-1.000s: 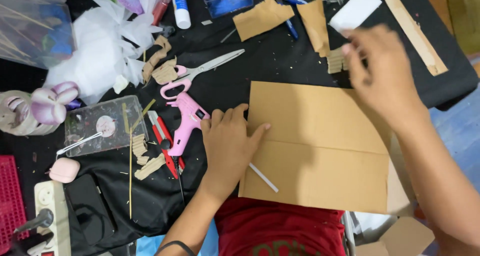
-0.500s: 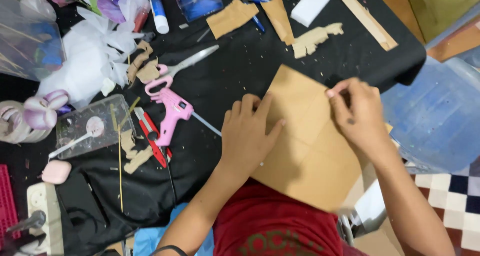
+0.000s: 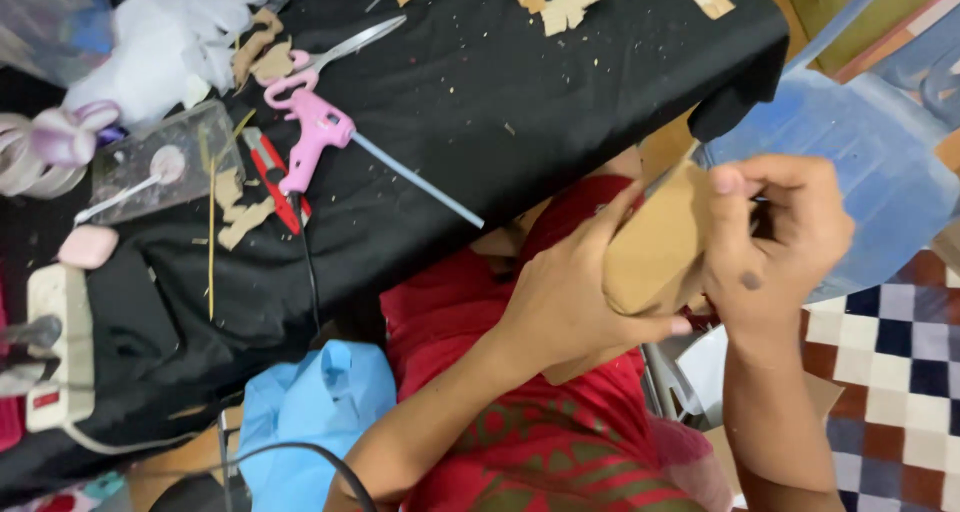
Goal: Cutting, folding, and gluing cardboard to assemble a box structure
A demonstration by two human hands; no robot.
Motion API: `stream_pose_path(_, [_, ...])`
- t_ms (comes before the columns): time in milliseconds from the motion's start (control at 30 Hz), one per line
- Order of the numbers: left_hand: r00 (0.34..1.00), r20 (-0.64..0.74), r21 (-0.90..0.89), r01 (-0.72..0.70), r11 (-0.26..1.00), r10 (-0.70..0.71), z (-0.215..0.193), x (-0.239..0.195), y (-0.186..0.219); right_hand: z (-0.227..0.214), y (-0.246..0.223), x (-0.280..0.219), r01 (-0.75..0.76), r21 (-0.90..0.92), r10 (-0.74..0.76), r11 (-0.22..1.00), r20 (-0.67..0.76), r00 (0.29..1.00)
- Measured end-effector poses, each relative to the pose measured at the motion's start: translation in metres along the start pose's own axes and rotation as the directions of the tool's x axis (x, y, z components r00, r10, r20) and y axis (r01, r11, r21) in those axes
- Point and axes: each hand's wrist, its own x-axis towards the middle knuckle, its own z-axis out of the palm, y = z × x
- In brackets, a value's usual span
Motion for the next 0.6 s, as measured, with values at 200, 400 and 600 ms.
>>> stream_pose_path(200, [0.919, -0.388, -0.405, -0.242, 0.882, 0.074, 0.022, -0.044, -0.073, -0.013, -0.041, 0.006, 0.215, 0.079, -0.198, 0.973, -0.177, 0.964])
stream_pose_path(400, [0.797, -0.568, -0.345, -0.460, 0.818, 0.208, 0.024, -0.080, -0.108, -0.016, -0.041, -0.027, -0.035, 0.214, 0.020, 0.976, 0.068, 0.997])
stream_pose_path(600, [0.863, -0.428, -0.470, -0.466, 0.750, 0.269, 0.025, -0.094, -0.113, 0.019, -0.042, -0.048, -0.387, 0.739, 0.184, 0.551, 0.345, 0.920])
